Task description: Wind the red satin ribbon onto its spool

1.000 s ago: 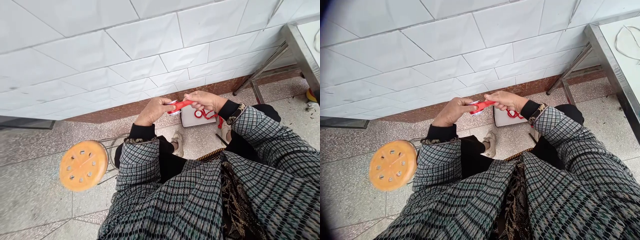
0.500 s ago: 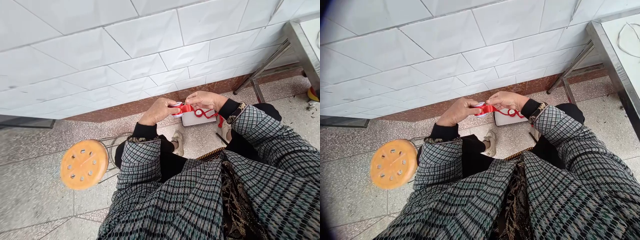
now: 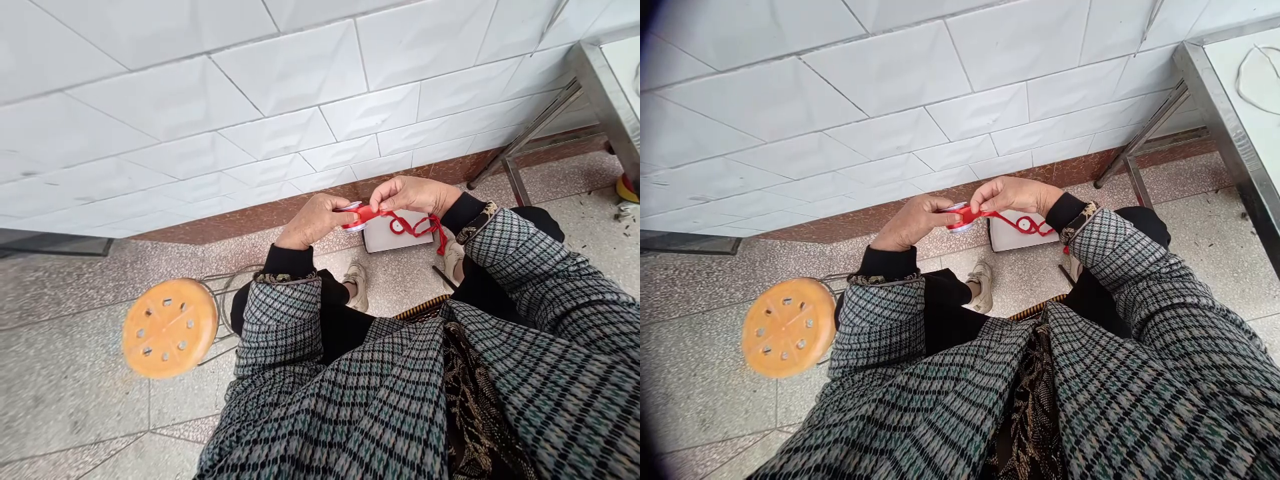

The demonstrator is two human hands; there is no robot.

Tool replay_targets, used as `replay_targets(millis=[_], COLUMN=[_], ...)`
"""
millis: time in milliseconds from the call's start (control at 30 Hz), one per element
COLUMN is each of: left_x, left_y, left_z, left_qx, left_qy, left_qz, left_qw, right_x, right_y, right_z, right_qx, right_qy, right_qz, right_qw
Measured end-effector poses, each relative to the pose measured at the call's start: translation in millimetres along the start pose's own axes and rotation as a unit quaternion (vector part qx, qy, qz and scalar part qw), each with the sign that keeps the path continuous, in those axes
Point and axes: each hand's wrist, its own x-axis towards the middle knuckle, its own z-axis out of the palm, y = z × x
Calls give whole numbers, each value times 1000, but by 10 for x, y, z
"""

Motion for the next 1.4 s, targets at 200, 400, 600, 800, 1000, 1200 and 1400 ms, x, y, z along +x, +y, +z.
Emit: replay_targets(millis=[200,400,600,800,1000,1200,1400], left_x=[-15,-26,-115,-56,86,111,116], left_y=[-11,-59,-97,-130,-155,-149,-146], left_z=[-60,-81,-175,-102,85,165,191], left_qx=[-12,-69,-190,-271,-449,-454,-435], left_qy=[29,45,95,125,119,114,120], left_qz=[-13,15,10,14,0,-28,-32], left_qw=[999,996,977,954,885,883,892], right_x=[-134,-211,-377,-308,28,269,407], right_y=[-204,-273,-435,-339,57,471,605], right_z=[-205,-277,-526,-710,-307,139,169], right_qx=[-61,-83,-147,-492,-524,-404,-365], right_qy=[41,104,170,296,373,250,289], right_qz=[-9,18,68,231,-59,-266,-220], right_qw=[997,991,972,786,763,839,857])
